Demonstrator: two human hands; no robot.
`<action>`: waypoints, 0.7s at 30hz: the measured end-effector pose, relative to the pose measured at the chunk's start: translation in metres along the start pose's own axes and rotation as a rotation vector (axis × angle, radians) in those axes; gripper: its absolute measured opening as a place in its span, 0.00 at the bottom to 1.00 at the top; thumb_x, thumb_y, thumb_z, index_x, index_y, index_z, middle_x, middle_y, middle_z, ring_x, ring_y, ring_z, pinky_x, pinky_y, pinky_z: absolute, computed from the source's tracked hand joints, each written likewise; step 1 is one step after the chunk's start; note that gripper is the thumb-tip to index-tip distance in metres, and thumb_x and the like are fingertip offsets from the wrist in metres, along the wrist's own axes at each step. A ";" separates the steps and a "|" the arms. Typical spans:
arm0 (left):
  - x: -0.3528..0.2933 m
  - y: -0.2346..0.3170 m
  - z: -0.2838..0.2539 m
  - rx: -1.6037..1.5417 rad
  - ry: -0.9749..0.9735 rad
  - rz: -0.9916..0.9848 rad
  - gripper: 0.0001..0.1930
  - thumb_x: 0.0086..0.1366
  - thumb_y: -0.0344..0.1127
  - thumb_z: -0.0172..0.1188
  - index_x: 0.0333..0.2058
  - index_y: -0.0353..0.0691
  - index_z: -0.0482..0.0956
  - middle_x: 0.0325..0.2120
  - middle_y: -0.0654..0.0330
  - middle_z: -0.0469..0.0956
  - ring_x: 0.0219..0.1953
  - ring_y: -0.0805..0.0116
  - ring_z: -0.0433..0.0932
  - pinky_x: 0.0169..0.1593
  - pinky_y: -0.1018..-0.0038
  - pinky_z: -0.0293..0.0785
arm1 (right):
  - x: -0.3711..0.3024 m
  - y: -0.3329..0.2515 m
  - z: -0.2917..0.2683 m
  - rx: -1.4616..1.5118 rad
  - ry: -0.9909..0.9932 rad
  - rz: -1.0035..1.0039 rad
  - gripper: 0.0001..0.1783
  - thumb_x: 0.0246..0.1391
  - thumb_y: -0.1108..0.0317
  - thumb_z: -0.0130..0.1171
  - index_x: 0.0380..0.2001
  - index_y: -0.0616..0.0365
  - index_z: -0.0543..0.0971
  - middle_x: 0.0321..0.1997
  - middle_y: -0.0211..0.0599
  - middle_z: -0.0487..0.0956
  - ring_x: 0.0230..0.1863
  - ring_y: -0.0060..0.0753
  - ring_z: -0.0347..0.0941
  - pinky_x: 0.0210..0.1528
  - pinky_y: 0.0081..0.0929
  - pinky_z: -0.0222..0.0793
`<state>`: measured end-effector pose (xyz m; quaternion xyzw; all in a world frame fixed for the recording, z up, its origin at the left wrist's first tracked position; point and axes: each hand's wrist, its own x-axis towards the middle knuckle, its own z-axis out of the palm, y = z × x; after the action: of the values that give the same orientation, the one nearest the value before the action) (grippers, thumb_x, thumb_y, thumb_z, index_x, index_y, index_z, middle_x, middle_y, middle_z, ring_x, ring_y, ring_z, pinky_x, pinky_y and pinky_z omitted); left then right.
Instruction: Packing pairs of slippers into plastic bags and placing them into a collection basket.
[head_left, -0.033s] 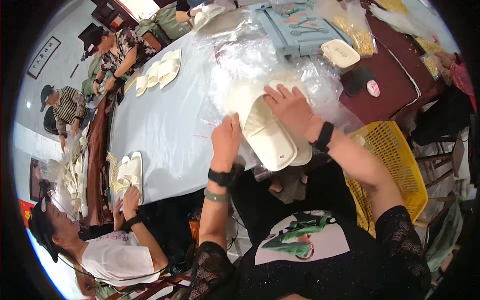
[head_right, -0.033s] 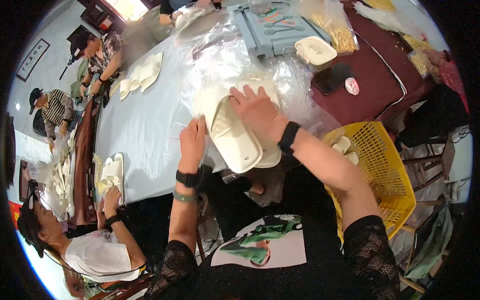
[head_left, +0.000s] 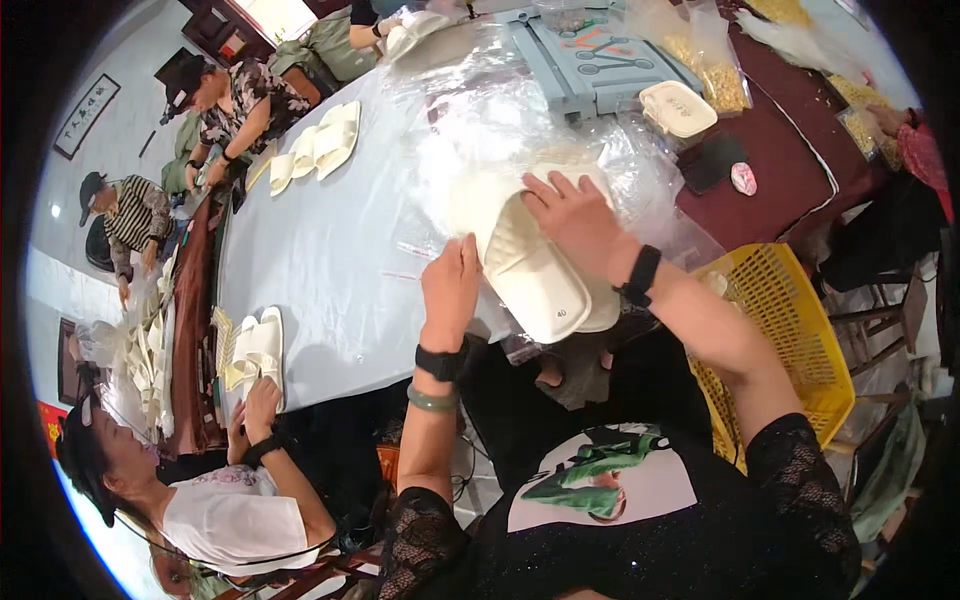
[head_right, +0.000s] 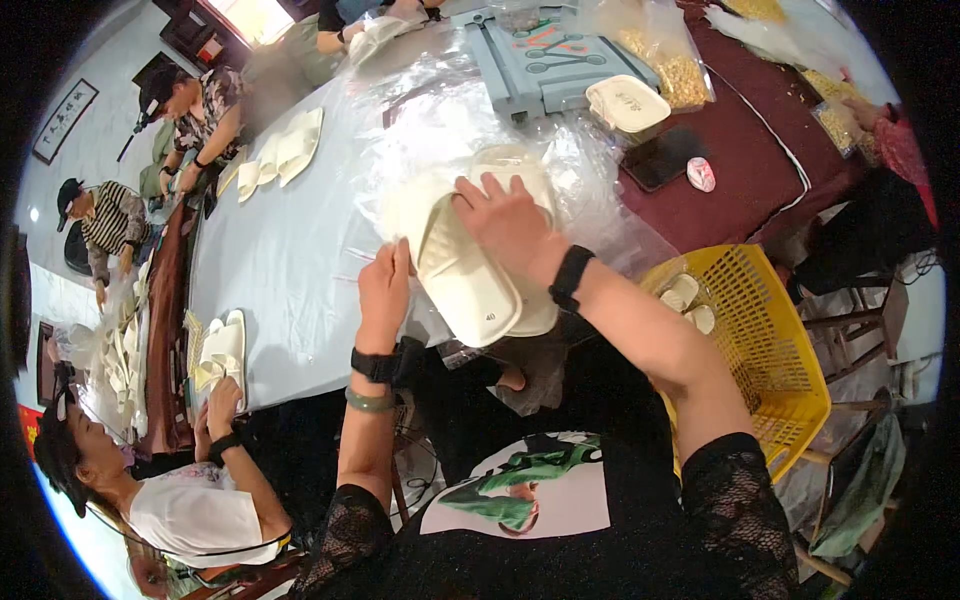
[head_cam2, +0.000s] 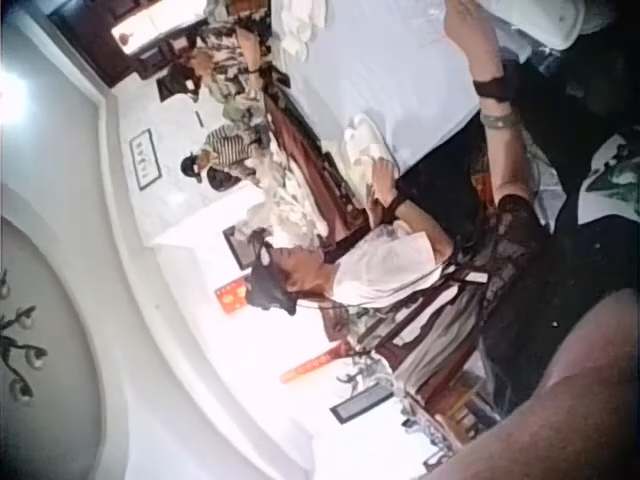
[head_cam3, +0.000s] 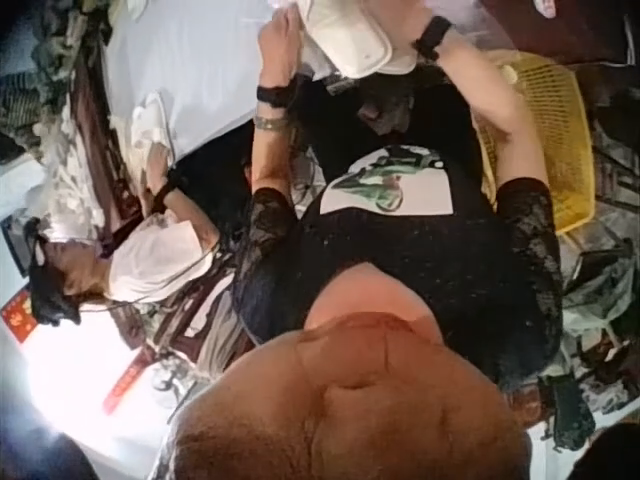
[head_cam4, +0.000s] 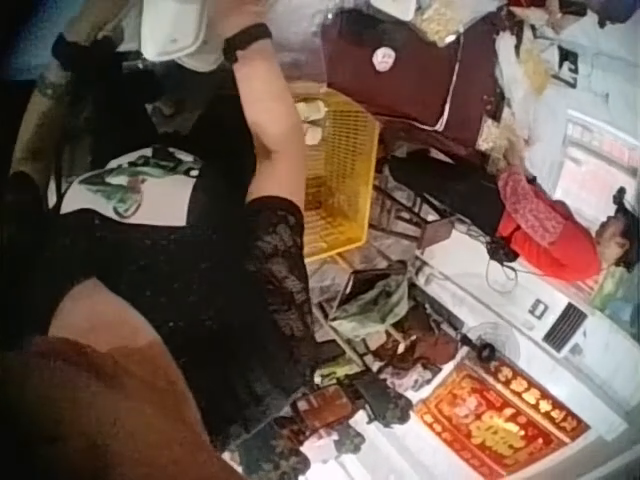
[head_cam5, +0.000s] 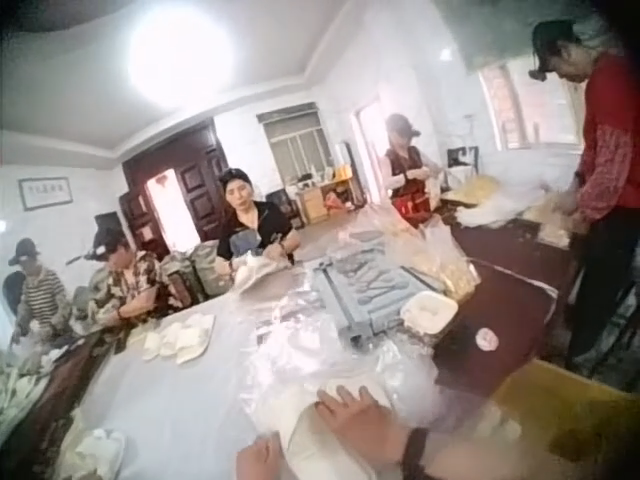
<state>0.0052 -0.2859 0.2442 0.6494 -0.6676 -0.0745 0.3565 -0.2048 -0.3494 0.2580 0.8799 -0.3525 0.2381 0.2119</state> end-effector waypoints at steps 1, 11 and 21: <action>-0.004 0.003 -0.002 -0.052 -0.003 -0.026 0.20 0.68 0.45 0.45 0.26 0.34 0.72 0.19 0.44 0.73 0.22 0.45 0.72 0.26 0.58 0.65 | 0.004 -0.006 0.001 0.002 -0.028 0.021 0.19 0.45 0.68 0.55 0.44 0.58 0.75 0.55 0.36 0.71 0.48 0.37 0.70 0.43 0.38 0.68; -0.024 -0.034 -0.012 -0.200 -0.048 -0.237 0.19 0.64 0.41 0.52 0.20 0.31 0.71 0.14 0.50 0.70 0.20 0.54 0.70 0.27 0.65 0.65 | -0.009 0.037 0.005 0.639 0.145 0.320 0.19 0.52 0.62 0.56 0.45 0.63 0.73 0.50 0.47 0.73 0.52 0.48 0.69 0.51 0.39 0.67; -0.014 0.072 0.011 0.132 -0.040 -0.042 0.30 0.54 0.53 0.62 0.44 0.32 0.68 0.39 0.42 0.72 0.37 0.44 0.75 0.38 0.59 0.73 | -0.015 0.086 0.041 0.923 -0.277 0.730 0.25 0.48 0.51 0.61 0.33 0.67 0.76 0.28 0.50 0.78 0.28 0.46 0.74 0.33 0.35 0.69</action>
<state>-0.0609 -0.2665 0.2716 0.6836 -0.6643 -0.0508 0.2980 -0.2660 -0.4207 0.2345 0.7261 -0.5161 0.3069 -0.3350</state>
